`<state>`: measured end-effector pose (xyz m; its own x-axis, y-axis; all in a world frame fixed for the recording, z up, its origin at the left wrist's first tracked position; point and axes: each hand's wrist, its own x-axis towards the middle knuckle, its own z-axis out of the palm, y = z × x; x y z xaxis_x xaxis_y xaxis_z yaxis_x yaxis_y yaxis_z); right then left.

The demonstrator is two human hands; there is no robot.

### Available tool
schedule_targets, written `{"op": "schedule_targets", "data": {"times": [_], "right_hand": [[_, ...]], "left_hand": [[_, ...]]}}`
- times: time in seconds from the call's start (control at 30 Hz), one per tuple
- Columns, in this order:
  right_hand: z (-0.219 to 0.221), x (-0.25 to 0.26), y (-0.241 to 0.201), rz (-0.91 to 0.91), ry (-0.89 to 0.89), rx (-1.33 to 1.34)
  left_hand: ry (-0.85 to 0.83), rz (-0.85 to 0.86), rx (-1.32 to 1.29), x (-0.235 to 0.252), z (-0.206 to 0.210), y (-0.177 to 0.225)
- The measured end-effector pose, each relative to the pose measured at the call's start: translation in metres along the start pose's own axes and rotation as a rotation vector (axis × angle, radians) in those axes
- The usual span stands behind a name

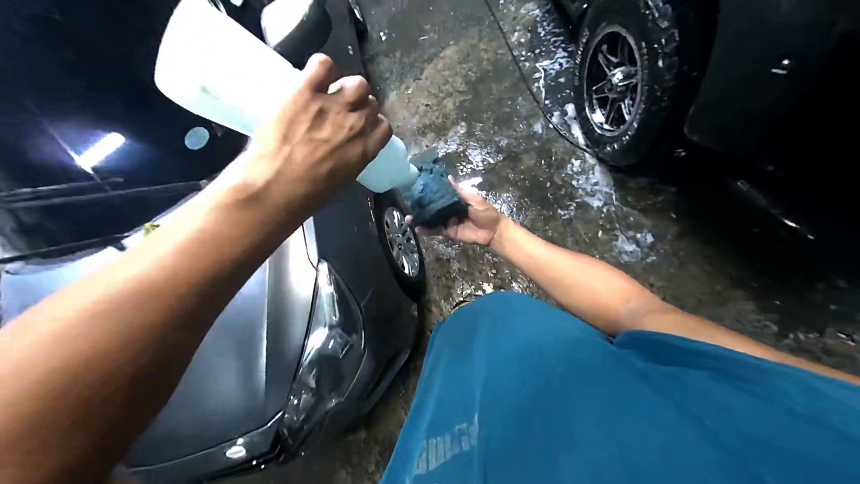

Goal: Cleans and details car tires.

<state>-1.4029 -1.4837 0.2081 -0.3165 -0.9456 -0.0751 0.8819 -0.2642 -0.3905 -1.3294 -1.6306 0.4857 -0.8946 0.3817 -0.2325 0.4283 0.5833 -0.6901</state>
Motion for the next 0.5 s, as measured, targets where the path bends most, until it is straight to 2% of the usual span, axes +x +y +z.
{"op": "schedule_targets", "data": {"times": [0.27, 0.43, 0.5], "right_hand": [[-0.030, 0.121, -0.056, 0.034, -0.034, -0.046], [-0.039, 0.179, -0.085, 0.073, -0.061, -0.067], [-0.046, 0.204, -0.091, 0.090, -0.126, -0.019]], "left_hand": [[-0.025, -0.043, -0.011, 0.047, 0.066, -0.086], [-0.054, 0.031, -0.006, 0.081, 0.101, -0.134], [-0.091, 0.037, -0.019, 0.092, 0.109, -0.150]]}}
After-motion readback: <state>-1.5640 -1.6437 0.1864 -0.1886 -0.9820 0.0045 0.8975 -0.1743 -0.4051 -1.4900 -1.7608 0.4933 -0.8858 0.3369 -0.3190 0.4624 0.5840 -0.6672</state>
